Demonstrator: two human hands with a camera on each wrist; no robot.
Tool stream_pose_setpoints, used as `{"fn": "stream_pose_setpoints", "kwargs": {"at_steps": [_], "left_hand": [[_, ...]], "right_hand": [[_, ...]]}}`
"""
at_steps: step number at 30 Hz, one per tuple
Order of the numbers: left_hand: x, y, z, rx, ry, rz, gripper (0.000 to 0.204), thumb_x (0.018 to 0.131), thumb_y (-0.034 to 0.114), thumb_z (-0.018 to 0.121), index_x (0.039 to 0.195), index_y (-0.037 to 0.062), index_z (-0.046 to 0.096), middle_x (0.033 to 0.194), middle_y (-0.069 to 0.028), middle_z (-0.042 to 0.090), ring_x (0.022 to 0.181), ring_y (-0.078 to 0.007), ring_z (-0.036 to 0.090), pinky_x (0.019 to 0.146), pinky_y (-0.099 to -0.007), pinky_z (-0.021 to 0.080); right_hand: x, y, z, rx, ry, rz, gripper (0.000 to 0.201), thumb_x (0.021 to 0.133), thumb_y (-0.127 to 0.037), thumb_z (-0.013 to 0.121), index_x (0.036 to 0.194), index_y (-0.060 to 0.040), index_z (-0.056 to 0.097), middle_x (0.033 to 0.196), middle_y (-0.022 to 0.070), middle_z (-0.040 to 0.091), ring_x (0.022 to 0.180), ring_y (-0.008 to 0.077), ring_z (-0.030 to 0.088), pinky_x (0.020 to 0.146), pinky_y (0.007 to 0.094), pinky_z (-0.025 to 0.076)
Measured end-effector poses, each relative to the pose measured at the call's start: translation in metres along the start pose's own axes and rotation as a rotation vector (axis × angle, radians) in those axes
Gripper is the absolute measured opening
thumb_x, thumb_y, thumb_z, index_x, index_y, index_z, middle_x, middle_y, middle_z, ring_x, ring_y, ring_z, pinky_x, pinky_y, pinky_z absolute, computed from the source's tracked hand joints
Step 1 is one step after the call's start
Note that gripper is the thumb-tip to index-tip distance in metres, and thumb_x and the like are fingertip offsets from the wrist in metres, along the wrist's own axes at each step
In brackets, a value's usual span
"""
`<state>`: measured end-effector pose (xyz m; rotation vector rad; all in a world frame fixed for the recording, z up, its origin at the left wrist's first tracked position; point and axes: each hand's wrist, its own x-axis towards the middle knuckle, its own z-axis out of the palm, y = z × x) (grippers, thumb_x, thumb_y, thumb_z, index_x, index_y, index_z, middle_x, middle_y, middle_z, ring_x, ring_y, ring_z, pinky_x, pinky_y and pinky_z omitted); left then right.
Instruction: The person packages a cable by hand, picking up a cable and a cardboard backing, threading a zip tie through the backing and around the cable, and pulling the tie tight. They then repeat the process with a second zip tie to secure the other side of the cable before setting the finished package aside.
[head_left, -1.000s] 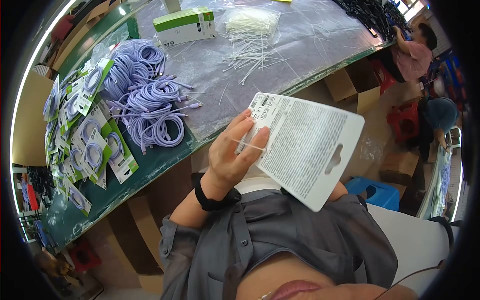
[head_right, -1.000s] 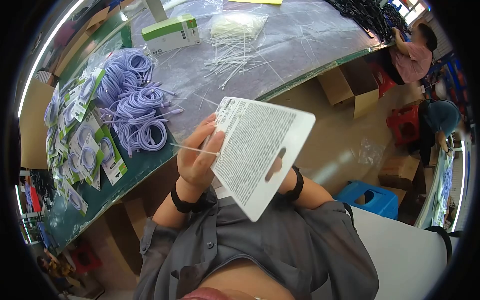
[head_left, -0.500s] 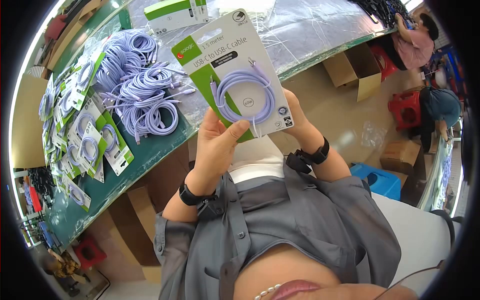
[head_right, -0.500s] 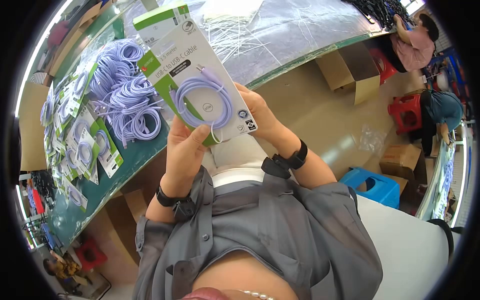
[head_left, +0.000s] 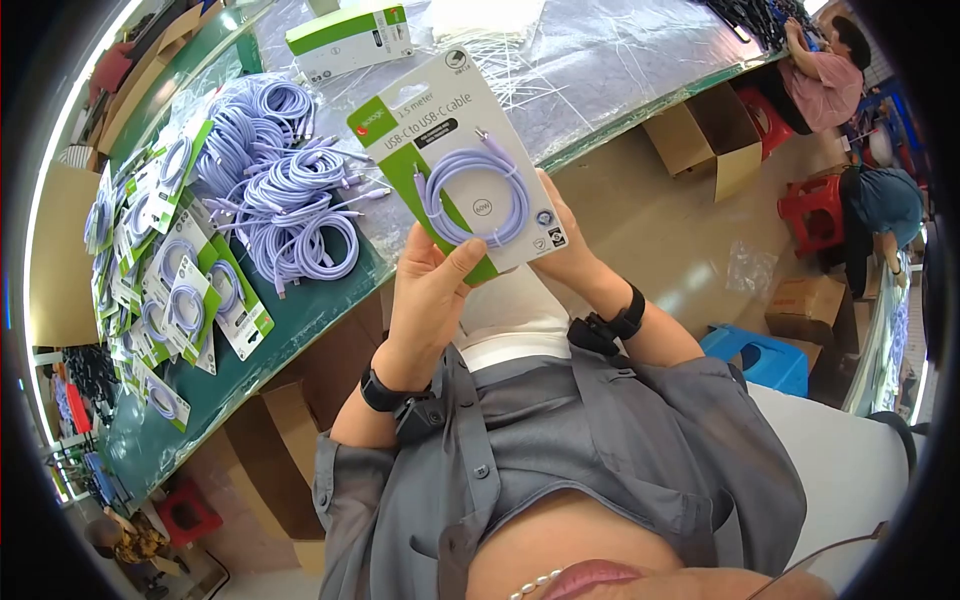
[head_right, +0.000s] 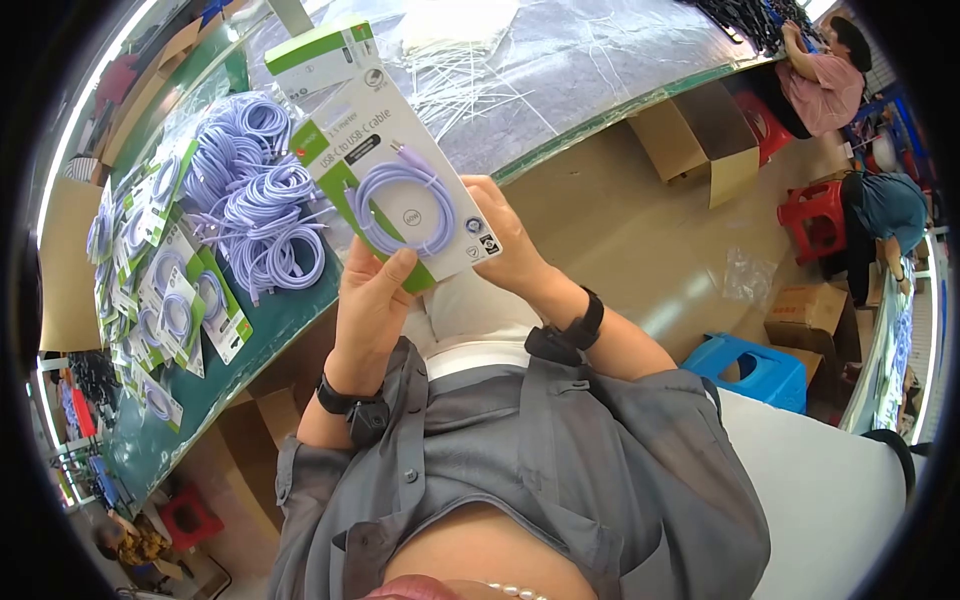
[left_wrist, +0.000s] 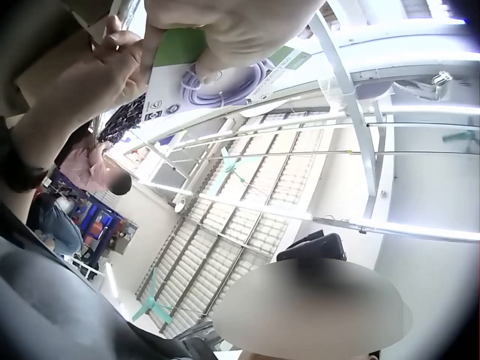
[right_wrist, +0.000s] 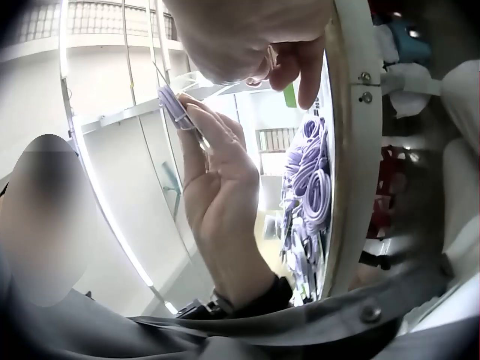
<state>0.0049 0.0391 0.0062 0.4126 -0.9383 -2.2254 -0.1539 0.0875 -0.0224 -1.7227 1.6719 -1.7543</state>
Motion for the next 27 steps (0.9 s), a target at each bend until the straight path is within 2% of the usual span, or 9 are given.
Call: {"fn": "stream_pose_setpoints", "kwargs": {"at_steps": [2,3,5,9,12,17,20,27], "left_hand": [[0.002,0.000,-0.002,0.001,-0.001,-0.010,0.039,0.091,0.001,0.054,0.129,0.0095,0.045,0.120,-0.0077,0.057,0.110,-0.0201,0.058,0.092,-0.0378,0.051],[0.003,-0.002,-0.005,-0.015,0.002,-0.020,0.039,0.092,0.001,0.054,0.129,0.0095,0.044,0.120,-0.0078,0.057,0.110,-0.0201,0.058,0.091,-0.0376,0.052],[0.005,-0.001,-0.007,-0.027,0.003,-0.024,0.039,0.092,0.002,0.053,0.129,0.0096,0.044,0.120,-0.0078,0.057,0.110,-0.0200,0.058,0.091,-0.0373,0.052],[0.002,-0.001,-0.009,-0.015,0.034,-0.015,0.037,0.092,0.003,0.053,0.128,0.0093,0.044,0.120,-0.0086,0.057,0.110,-0.0205,0.058,0.091,-0.0381,0.052],[0.002,-0.003,-0.014,-0.029,0.052,-0.027,0.035,0.093,0.005,0.052,0.128,0.0089,0.045,0.121,-0.0089,0.056,0.110,-0.0208,0.058,0.093,-0.0390,0.050],[0.001,-0.008,-0.020,-0.129,0.041,-0.053,0.033,0.095,0.006,0.050,0.128,0.0084,0.045,0.123,-0.0088,0.055,0.112,-0.0210,0.056,0.097,-0.0403,0.048],[-0.001,-0.010,-0.022,-0.117,0.069,-0.046,0.034,0.095,0.005,0.049,0.129,0.0084,0.045,0.124,-0.0082,0.055,0.114,-0.0211,0.055,0.097,-0.0409,0.047],[-0.003,-0.009,-0.023,-0.091,0.021,-0.057,0.037,0.094,0.003,0.049,0.130,0.0077,0.044,0.124,-0.0077,0.054,0.114,-0.0196,0.055,0.098,-0.0398,0.046]], "right_hand": [[0.002,-0.011,0.002,0.252,0.044,0.028,0.039,0.078,0.006,0.060,0.116,0.0009,0.056,0.090,0.0098,0.064,0.082,0.0213,0.064,0.076,0.0294,0.051],[-0.001,-0.010,0.000,0.252,0.041,0.022,0.039,0.078,0.006,0.060,0.116,0.0009,0.056,0.090,0.0098,0.064,0.082,0.0213,0.064,0.076,0.0294,0.051],[-0.008,-0.002,-0.007,0.201,-0.172,0.190,0.039,0.077,0.007,0.061,0.116,0.0028,0.056,0.095,0.0139,0.066,0.085,0.0240,0.066,0.076,0.0301,0.052],[-0.007,0.004,-0.006,0.183,-0.169,0.168,0.040,0.076,0.007,0.061,0.115,0.0023,0.056,0.101,0.0154,0.066,0.091,0.0241,0.066,0.078,0.0308,0.052],[-0.008,0.007,-0.001,0.135,-0.191,0.123,0.037,0.076,0.006,0.063,0.113,0.0016,0.058,0.099,0.0145,0.066,0.089,0.0239,0.066,0.077,0.0304,0.052],[-0.002,0.019,0.008,0.077,-0.215,-0.091,0.032,0.073,0.002,0.069,0.104,-0.0004,0.062,0.098,0.0132,0.065,0.088,0.0279,0.065,0.076,0.0328,0.052],[-0.003,0.025,0.006,-0.047,-0.253,-0.145,0.032,0.069,0.001,0.070,0.100,-0.0011,0.063,0.097,0.0131,0.065,0.088,0.0296,0.064,0.075,0.0346,0.053],[-0.002,0.024,0.002,-0.077,-0.326,-0.192,0.030,0.069,0.001,0.069,0.098,-0.0013,0.064,0.097,0.0134,0.065,0.088,0.0306,0.064,0.075,0.0350,0.053]]}}
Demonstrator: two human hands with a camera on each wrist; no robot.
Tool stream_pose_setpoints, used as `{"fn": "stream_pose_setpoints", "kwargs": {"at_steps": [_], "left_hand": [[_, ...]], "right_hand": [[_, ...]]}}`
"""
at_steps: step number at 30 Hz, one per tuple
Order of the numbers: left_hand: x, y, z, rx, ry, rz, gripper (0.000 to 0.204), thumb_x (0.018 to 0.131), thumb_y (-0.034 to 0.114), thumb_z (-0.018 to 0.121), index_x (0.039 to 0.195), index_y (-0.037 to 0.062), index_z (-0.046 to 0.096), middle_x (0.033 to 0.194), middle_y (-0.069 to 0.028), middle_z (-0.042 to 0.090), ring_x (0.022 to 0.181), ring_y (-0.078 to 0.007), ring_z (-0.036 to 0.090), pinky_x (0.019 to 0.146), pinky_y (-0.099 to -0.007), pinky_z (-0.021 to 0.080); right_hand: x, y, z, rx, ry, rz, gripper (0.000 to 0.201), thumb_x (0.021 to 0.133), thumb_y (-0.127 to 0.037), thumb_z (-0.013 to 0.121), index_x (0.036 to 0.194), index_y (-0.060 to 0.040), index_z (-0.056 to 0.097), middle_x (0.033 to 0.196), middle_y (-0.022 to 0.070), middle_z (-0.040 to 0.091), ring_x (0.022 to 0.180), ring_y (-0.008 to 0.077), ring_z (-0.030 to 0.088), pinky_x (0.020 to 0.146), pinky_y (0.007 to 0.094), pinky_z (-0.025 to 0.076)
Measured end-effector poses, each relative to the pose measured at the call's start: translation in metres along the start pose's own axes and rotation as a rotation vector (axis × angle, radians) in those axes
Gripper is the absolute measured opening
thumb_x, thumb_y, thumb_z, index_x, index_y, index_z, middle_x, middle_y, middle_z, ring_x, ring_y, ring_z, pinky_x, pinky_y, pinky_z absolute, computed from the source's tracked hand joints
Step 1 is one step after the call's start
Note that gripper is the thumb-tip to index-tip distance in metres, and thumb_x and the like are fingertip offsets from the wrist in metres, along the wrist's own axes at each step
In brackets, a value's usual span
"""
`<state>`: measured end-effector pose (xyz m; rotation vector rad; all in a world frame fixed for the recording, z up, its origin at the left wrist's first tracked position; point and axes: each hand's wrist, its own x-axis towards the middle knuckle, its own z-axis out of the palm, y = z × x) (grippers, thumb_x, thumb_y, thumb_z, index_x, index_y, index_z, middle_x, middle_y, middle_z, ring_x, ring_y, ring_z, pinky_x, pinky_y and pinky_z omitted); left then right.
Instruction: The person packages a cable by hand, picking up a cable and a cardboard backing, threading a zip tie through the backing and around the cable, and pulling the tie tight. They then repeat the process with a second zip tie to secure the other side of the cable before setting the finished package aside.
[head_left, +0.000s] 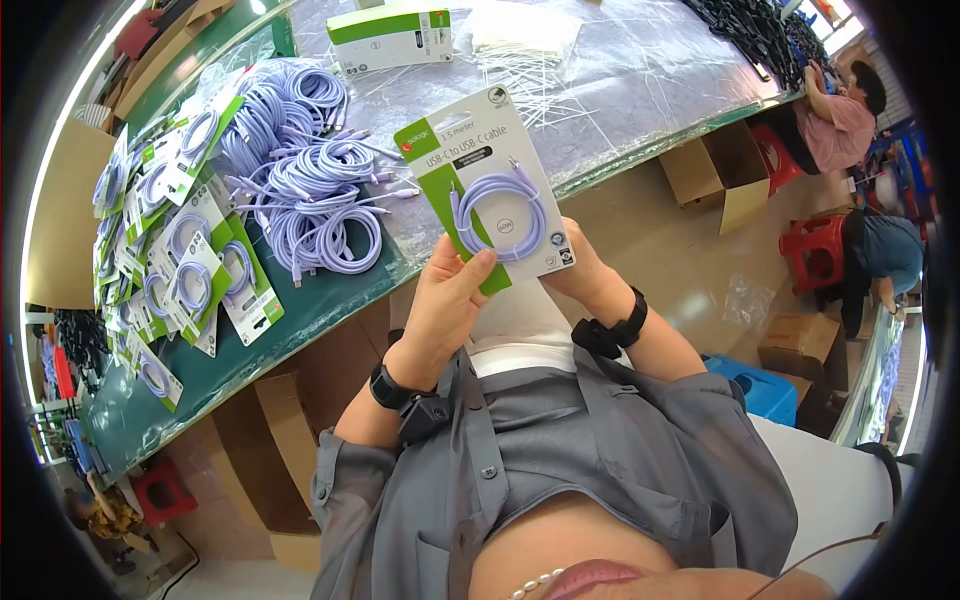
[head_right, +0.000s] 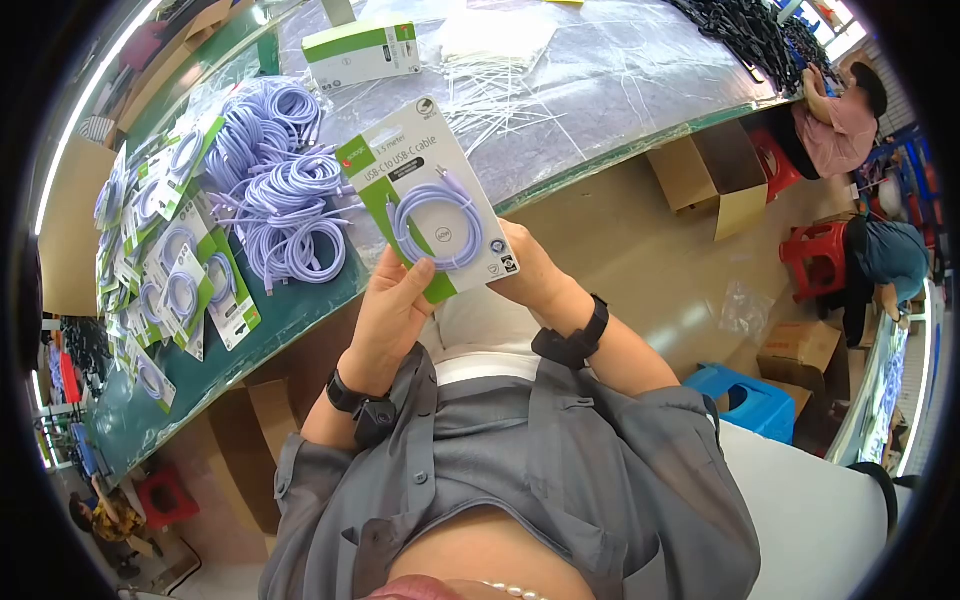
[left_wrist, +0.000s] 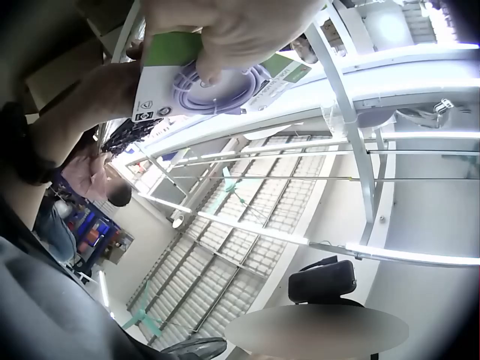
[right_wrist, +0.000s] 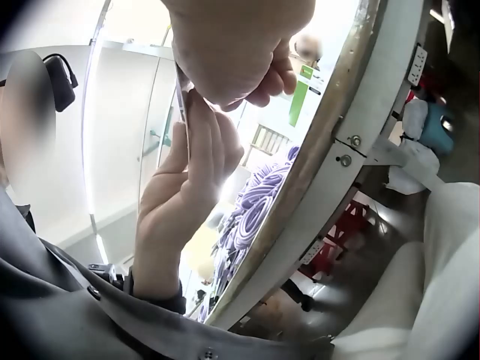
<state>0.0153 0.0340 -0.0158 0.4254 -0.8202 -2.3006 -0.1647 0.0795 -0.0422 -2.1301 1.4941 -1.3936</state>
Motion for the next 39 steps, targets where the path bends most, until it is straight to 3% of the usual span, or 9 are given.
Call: {"fn": "stream_pose_setpoints", "kwargs": {"at_steps": [3,6,9,10,12,16,26,32,39], "left_hand": [[0.000,0.000,-0.008,0.055,0.008,-0.001,0.037,0.094,0.002,0.051,0.130,0.0064,0.045,0.124,-0.0072,0.055,0.112,-0.0182,0.055,0.097,-0.0375,0.046],[0.002,0.002,-0.014,0.198,0.068,0.095,0.035,0.092,0.002,0.054,0.126,0.0042,0.047,0.119,-0.0066,0.058,0.107,-0.0150,0.056,0.093,-0.0319,0.046],[0.007,0.006,-0.016,0.287,0.135,0.208,0.033,0.091,0.002,0.055,0.123,0.0021,0.048,0.114,-0.0055,0.059,0.104,-0.0126,0.057,0.090,-0.0280,0.045],[0.007,0.004,-0.021,0.299,0.136,0.173,0.035,0.092,0.003,0.055,0.126,0.0026,0.047,0.115,-0.0052,0.059,0.104,-0.0128,0.056,0.091,-0.0285,0.045],[0.007,0.000,-0.019,0.316,0.123,0.129,0.037,0.093,0.005,0.054,0.128,0.0030,0.045,0.116,-0.0049,0.058,0.105,-0.0130,0.056,0.092,-0.0290,0.044],[0.002,-0.004,-0.011,0.476,0.087,0.282,0.034,0.094,0.008,0.053,0.126,0.0015,0.044,0.110,-0.0047,0.059,0.098,-0.0112,0.055,0.088,-0.0275,0.044],[-0.010,0.003,-0.013,0.982,0.083,0.605,0.034,0.090,0.012,0.058,0.120,-0.0004,0.047,0.096,-0.0117,0.061,0.083,-0.0198,0.059,0.074,-0.0315,0.048],[-0.013,-0.002,-0.018,1.058,0.165,0.506,0.039,0.085,0.005,0.055,0.123,-0.0021,0.048,0.099,-0.0098,0.061,0.085,-0.0137,0.059,0.075,-0.0283,0.049],[-0.011,0.000,-0.016,0.982,0.176,0.402,0.039,0.083,0.004,0.058,0.120,-0.0011,0.048,0.091,-0.0097,0.062,0.076,-0.0160,0.061,0.068,-0.0305,0.050]], "right_hand": [[0.002,-0.004,0.003,0.273,0.015,0.154,0.028,0.072,0.001,0.067,0.099,-0.0008,0.063,0.096,0.0142,0.065,0.088,0.0292,0.064,0.074,0.0342,0.053],[0.015,0.001,-0.018,-0.055,-0.184,0.186,0.021,0.080,0.001,0.063,0.101,-0.0012,0.063,0.095,0.0135,0.066,0.085,0.0235,0.065,0.074,0.0319,0.051],[0.037,-0.002,-0.045,-0.111,0.216,0.318,0.025,0.074,-0.002,0.067,0.098,-0.0046,0.062,0.086,0.0091,0.062,0.075,0.0272,0.058,0.075,0.0335,0.049],[0.046,-0.014,-0.048,-0.113,0.208,0.320,0.025,0.074,-0.002,0.067,0.098,-0.0046,0.062,0.086,0.0091,0.062,0.075,0.0272,0.058,0.075,0.0335,0.049],[0.061,-0.037,-0.042,-0.344,0.170,-0.211,0.027,0.070,-0.007,0.070,0.095,-0.0081,0.061,0.088,0.0053,0.058,0.082,0.0261,0.054,0.084,0.0362,0.045],[0.071,-0.039,-0.025,-0.566,0.068,-0.196,0.032,0.069,-0.012,0.071,0.099,-0.0115,0.060,0.097,0.0016,0.055,0.096,0.0229,0.051,0.098,0.0440,0.033],[0.081,-0.052,-0.024,-0.493,0.014,-0.228,0.023,0.069,-0.006,0.069,0.091,-0.0091,0.063,0.086,0.0026,0.058,0.093,0.0220,0.056,0.102,0.0438,0.030],[0.070,-0.036,-0.019,-0.311,-0.027,-0.157,0.012,0.071,-0.011,0.071,0.081,-0.0103,0.063,0.079,0.0012,0.056,0.088,0.0193,0.056,0.101,0.0426,0.029],[0.070,-0.035,-0.012,-0.222,-0.002,-0.160,0.011,0.070,-0.013,0.073,0.077,-0.0131,0.065,0.078,-0.0005,0.055,0.088,0.0194,0.053,0.099,0.0421,0.028]]}}
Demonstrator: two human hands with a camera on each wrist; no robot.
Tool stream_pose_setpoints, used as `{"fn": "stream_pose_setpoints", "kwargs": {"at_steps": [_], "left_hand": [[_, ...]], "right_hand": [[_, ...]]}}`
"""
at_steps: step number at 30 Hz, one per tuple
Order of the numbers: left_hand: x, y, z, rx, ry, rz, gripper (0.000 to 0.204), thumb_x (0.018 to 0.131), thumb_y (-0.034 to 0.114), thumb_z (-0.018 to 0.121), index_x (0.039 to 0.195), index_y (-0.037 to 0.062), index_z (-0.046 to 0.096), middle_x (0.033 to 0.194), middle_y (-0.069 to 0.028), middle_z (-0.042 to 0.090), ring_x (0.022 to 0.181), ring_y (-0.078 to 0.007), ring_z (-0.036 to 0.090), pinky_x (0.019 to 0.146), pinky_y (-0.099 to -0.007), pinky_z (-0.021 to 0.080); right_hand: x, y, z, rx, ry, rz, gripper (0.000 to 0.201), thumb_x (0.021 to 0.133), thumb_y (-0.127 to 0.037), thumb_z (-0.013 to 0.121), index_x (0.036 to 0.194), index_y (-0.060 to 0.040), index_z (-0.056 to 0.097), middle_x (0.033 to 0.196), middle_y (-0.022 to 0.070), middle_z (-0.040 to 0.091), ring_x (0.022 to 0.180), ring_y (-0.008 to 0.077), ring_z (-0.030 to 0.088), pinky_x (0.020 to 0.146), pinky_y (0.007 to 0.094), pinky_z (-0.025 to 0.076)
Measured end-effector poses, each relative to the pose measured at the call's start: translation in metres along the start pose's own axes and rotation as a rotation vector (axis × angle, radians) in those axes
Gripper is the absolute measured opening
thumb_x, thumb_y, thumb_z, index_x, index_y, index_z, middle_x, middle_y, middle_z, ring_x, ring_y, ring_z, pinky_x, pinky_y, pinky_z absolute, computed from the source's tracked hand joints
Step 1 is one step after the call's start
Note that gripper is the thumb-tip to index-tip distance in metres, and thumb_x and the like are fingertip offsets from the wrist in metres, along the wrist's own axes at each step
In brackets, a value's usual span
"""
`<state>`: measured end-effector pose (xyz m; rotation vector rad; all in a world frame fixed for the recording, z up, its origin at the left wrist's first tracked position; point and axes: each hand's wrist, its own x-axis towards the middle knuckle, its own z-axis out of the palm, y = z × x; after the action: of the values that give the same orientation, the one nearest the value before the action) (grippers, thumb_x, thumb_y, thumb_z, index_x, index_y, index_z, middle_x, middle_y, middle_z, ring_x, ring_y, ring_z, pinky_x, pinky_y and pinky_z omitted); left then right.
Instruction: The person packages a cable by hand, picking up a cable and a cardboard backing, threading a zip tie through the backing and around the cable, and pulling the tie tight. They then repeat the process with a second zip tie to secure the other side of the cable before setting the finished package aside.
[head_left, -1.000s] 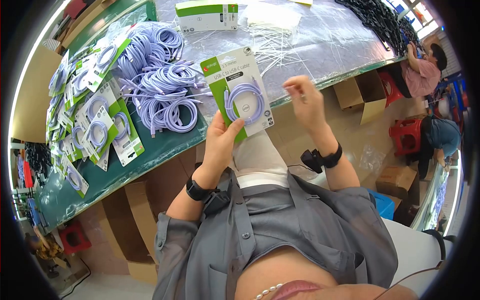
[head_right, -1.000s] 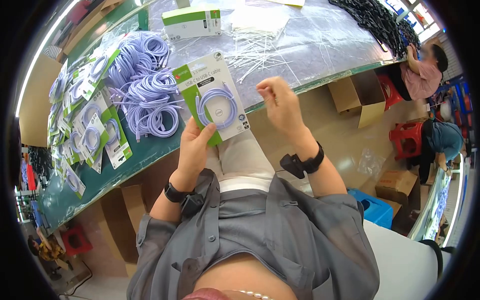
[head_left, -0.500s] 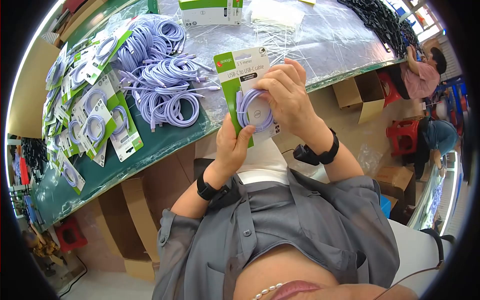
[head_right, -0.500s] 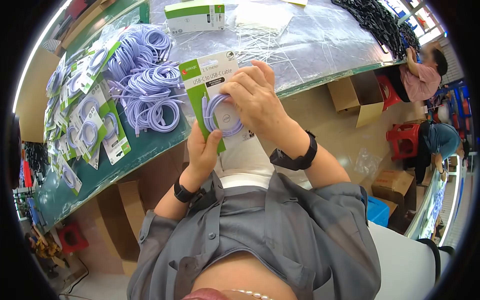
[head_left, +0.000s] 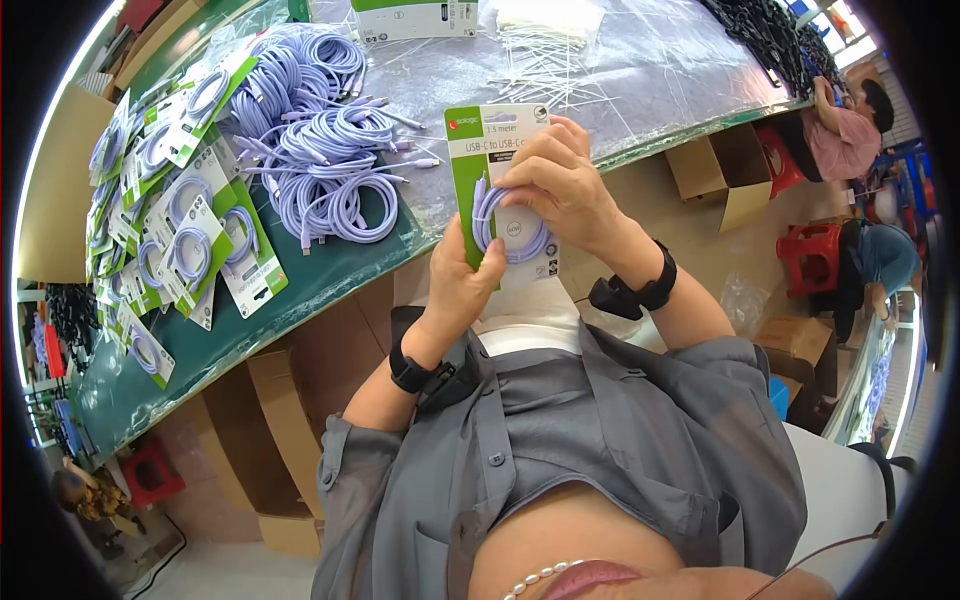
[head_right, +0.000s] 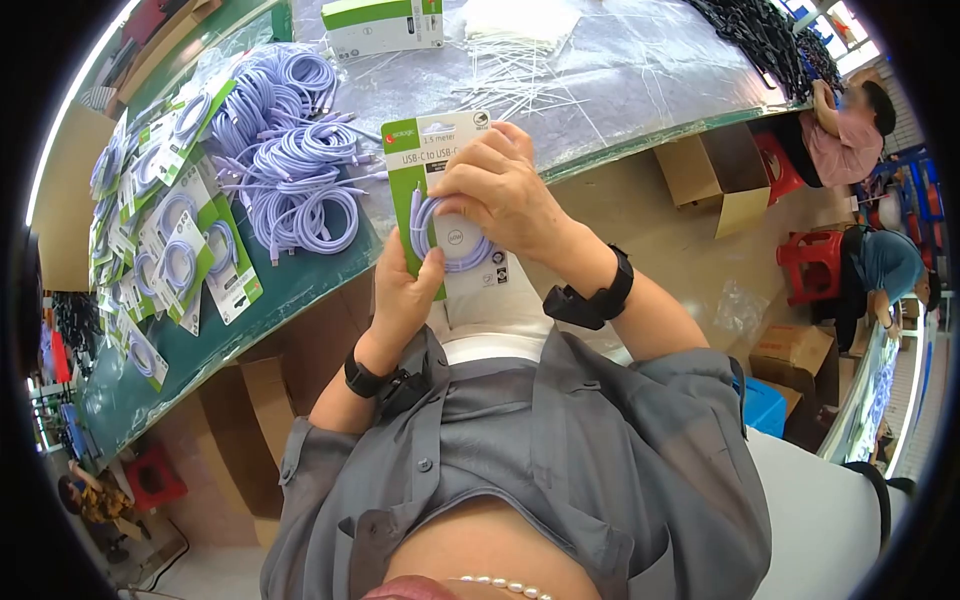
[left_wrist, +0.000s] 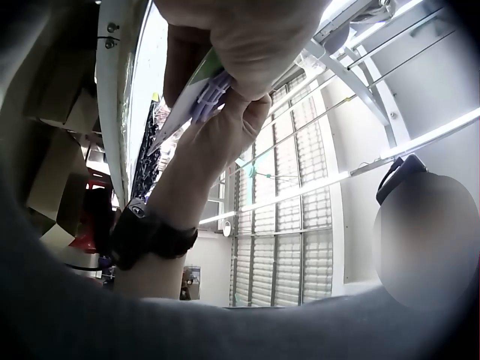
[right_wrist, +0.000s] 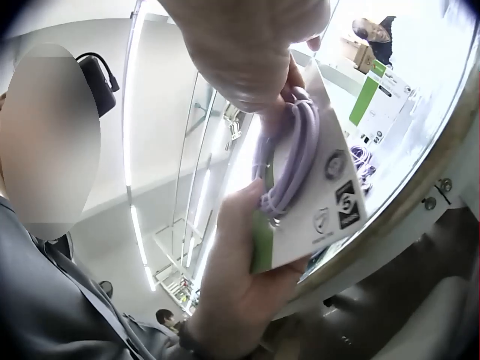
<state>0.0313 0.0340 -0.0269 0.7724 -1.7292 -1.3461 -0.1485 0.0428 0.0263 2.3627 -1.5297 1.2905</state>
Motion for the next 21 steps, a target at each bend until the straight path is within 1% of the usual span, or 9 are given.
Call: {"fn": "stream_pose_setpoints", "kwargs": {"at_steps": [6,8,10,11,12,14,15,18,21], "left_hand": [[-0.002,-0.005,0.000,0.016,-0.077,-0.061,0.037,0.086,0.005,0.056,0.121,-0.0010,0.047,0.095,-0.0087,0.061,0.079,-0.0132,0.060,0.069,-0.0281,0.049],[0.002,-0.013,0.001,-0.256,-0.042,-0.142,0.032,0.091,0.006,0.050,0.122,-0.0011,0.048,0.108,-0.0058,0.058,0.094,-0.0108,0.055,0.083,-0.0268,0.046],[0.009,-0.013,-0.005,-0.313,-0.038,-0.158,0.030,0.095,0.009,0.046,0.124,-0.0006,0.046,0.112,-0.0051,0.056,0.098,-0.0104,0.053,0.087,-0.0263,0.044],[0.012,-0.010,-0.009,-0.383,0.002,-0.141,0.031,0.096,0.010,0.046,0.125,-0.0004,0.045,0.113,-0.0054,0.055,0.100,-0.0103,0.053,0.087,-0.0265,0.044],[0.015,-0.007,-0.012,-0.453,0.041,-0.123,0.032,0.097,0.011,0.046,0.127,-0.0001,0.044,0.113,-0.0056,0.055,0.101,-0.0102,0.052,0.088,-0.0268,0.043],[0.022,-0.005,-0.015,-0.450,0.033,-0.086,0.034,0.097,0.012,0.046,0.129,0.0002,0.043,0.115,-0.0059,0.055,0.104,-0.0118,0.053,0.091,-0.0278,0.043],[0.026,-0.005,-0.015,-0.486,0.009,-0.076,0.037,0.097,0.011,0.047,0.131,0.0004,0.040,0.119,-0.0069,0.054,0.106,-0.0135,0.053,0.093,-0.0292,0.043],[0.028,-0.013,-0.010,-0.577,-0.040,-0.107,0.039,0.096,0.010,0.048,0.133,0.0005,0.038,0.122,-0.0072,0.054,0.109,-0.0147,0.053,0.095,-0.0307,0.043],[0.026,-0.014,-0.007,-0.518,-0.046,-0.170,0.034,0.096,0.011,0.050,0.128,-0.0001,0.044,0.117,-0.0073,0.057,0.107,-0.0128,0.054,0.094,-0.0294,0.043]], "right_hand": [[-0.006,0.007,0.010,0.046,-0.072,0.131,0.015,0.071,-0.015,0.074,0.082,-0.0079,0.066,0.083,0.0018,0.058,0.087,0.0224,0.053,0.091,0.0371,0.035],[-0.006,0.017,0.009,0.074,-0.070,0.148,0.017,0.073,-0.016,0.072,0.087,-0.0073,0.065,0.085,0.0026,0.058,0.088,0.0222,0.053,0.092,0.0368,0.036],[0.002,0.026,-0.003,-0.002,0.257,0.198,0.023,0.083,-0.018,0.066,0.103,-0.0061,0.061,0.091,0.0032,0.059,0.090,0.0173,0.054,0.089,0.0341,0.041],[-0.006,0.033,-0.011,0.165,0.263,0.451,0.033,0.091,-0.023,0.059,0.117,-0.0041,0.053,0.098,0.0041,0.058,0.092,0.0135,0.055,0.085,0.0306,0.045],[-0.007,0.032,-0.011,0.169,0.268,0.448,0.033,0.091,-0.023,0.059,0.117,-0.0041,0.053,0.098,0.0041,0.058,0.092,0.0135,0.055,0.085,0.0306,0.045],[-0.013,0.020,-0.012,0.621,0.161,0.843,0.033,0.091,-0.027,0.061,0.114,-0.0033,0.057,0.095,0.0089,0.059,0.090,0.0152,0.057,0.081,0.0309,0.046],[-0.021,0.019,-0.003,0.575,0.003,0.775,0.039,0.093,-0.026,0.058,0.120,-0.0005,0.050,0.097,0.0109,0.060,0.086,0.0179,0.059,0.076,0.0328,0.048],[-0.029,-0.003,0.028,0.403,0.140,0.556,0.043,0.094,-0.027,0.055,0.125,0.0010,0.043,0.098,0.0134,0.062,0.087,0.0226,0.062,0.077,0.0369,0.048],[-0.029,0.001,0.032,0.418,0.064,0.638,0.050,0.094,-0.033,0.054,0.126,0.0019,0.039,0.104,0.0196,0.060,0.096,0.0285,0.060,0.083,0.0381,0.046]]}}
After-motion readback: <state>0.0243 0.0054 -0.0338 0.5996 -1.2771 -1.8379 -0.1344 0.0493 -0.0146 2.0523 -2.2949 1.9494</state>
